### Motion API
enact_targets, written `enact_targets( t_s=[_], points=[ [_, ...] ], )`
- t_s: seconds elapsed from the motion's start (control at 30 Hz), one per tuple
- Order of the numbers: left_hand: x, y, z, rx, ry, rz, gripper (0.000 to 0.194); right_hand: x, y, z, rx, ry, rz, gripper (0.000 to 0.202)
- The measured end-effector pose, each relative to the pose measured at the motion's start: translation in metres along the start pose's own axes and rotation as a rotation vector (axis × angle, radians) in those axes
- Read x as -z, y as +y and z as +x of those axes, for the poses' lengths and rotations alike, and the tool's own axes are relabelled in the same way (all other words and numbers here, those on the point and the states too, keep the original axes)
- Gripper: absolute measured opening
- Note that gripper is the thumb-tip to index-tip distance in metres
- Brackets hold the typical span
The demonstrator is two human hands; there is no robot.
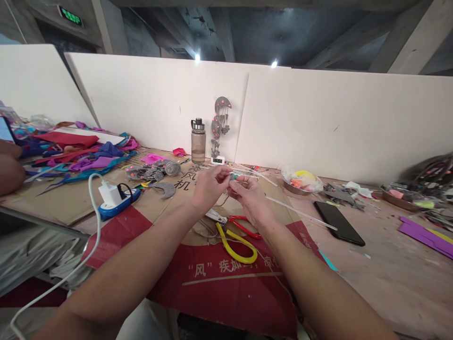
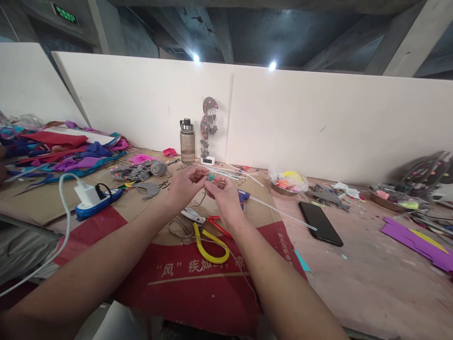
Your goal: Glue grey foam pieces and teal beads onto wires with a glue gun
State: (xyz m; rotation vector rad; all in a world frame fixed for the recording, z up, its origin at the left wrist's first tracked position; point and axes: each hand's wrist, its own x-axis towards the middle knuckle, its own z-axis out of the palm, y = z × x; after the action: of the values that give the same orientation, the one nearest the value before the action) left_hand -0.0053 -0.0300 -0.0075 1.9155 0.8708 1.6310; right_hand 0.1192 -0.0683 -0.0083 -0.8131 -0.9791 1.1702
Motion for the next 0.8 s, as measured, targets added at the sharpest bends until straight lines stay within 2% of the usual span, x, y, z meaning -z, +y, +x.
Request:
enact_targets(
  t_s=[0.27, 0.47, 0.67, 0.8],
  points=[
    [-0.002, -0.007, 0.002, 0.106, -0.080, -0.076, 0.018, 0.002, -0.002, 0.002, 0.058, 0.030, -0.087, 0.021],
    [-0.001, -0.004, 0.002, 0.158, -0.107, -0.078, 0.019, 0.004, 0.001, 0.003, 0.093, 0.030, -0.168, 0.021],
    [0.000, 0.000, 0.002, 0.152, -0.075, -0.079, 0.017, 0.006, 0.004, 0.005, 0.173, 0.013, -0.271, 0.018],
    [0.000, 0.005, 0.001, 0.175, -0.076, -0.113, 0.017, 0.006, 0.001, 0.004, 0.165, 0.030, -0.313, 0.015]
  ],
)
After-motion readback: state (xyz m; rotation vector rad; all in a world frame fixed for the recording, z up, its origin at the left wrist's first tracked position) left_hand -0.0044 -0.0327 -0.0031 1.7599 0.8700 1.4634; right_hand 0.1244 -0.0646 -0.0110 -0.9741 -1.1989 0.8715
